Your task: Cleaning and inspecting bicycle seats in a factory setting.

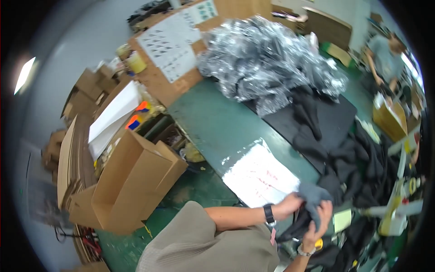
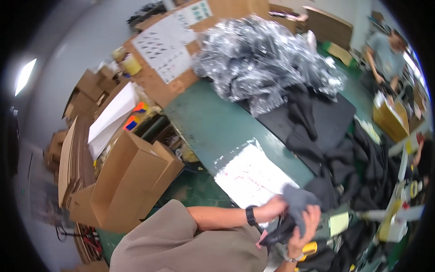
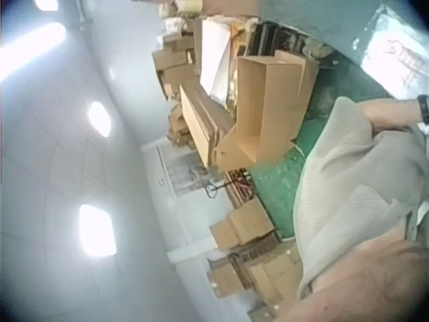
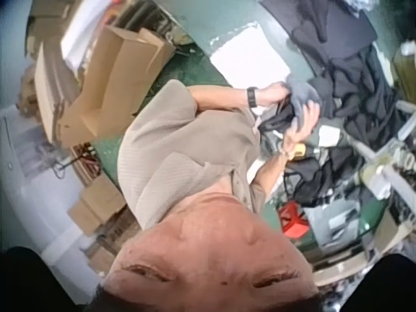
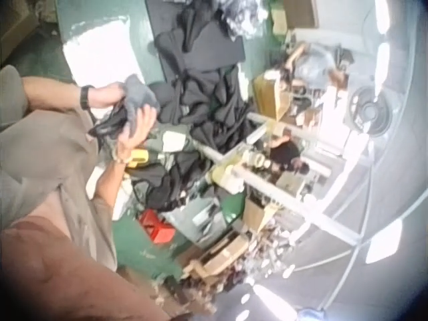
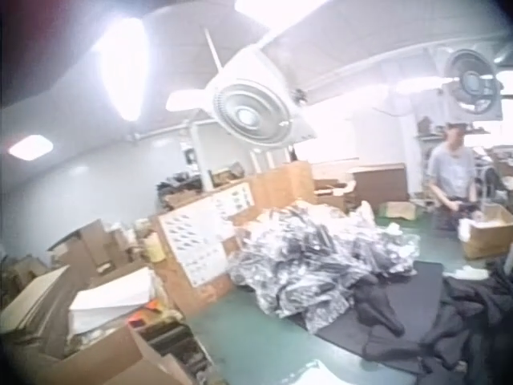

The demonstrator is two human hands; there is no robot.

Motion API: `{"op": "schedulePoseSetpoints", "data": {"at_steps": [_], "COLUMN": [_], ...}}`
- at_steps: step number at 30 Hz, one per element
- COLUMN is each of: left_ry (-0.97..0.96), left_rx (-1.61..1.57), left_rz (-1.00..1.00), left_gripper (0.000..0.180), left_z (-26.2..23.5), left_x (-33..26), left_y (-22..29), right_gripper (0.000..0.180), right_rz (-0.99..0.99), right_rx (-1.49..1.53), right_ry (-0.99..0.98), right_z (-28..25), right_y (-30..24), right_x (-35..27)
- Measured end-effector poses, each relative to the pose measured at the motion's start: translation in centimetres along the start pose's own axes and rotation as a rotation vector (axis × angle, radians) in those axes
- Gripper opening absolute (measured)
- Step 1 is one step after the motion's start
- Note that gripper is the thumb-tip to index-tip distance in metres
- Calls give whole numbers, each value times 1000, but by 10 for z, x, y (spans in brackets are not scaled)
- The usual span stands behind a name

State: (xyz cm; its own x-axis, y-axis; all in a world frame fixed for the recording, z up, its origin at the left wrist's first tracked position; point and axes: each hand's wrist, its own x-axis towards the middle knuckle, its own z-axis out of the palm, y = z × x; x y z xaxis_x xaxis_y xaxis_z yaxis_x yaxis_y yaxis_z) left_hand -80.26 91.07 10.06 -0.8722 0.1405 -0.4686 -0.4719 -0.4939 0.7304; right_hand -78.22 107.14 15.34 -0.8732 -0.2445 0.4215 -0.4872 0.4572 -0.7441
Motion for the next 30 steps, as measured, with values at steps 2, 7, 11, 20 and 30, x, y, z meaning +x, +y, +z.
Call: {"op": "schedulePoseSetpoints", "data": {"at_steps": [2, 7, 11, 20, 30], "left_ry": [-28, 105, -26, -108, -79], "left_rx": [-213, -110, -113, -441, -194], "left_rz": [-109, 142, 18, -227, 5], "left_gripper": [24, 31, 31, 54, 44], "left_z": [5, -13, -6, -28, -16], "left_x": [-4, 35, -14, -9, -13], "left_y": [6, 29, 36, 39, 15], "right_gripper": [55, 50, 44, 63, 52], "right_rz": [57, -317, -155, -49, 280], "right_rx": [113, -36, 9, 231, 344], "right_ry": [15, -304, -11, 156, 426], "right_z": [7, 15, 15, 55, 47], "right_y": [-12, -35, -11, -48, -31], "right_x": [4, -57, -7, -71, -55]}}
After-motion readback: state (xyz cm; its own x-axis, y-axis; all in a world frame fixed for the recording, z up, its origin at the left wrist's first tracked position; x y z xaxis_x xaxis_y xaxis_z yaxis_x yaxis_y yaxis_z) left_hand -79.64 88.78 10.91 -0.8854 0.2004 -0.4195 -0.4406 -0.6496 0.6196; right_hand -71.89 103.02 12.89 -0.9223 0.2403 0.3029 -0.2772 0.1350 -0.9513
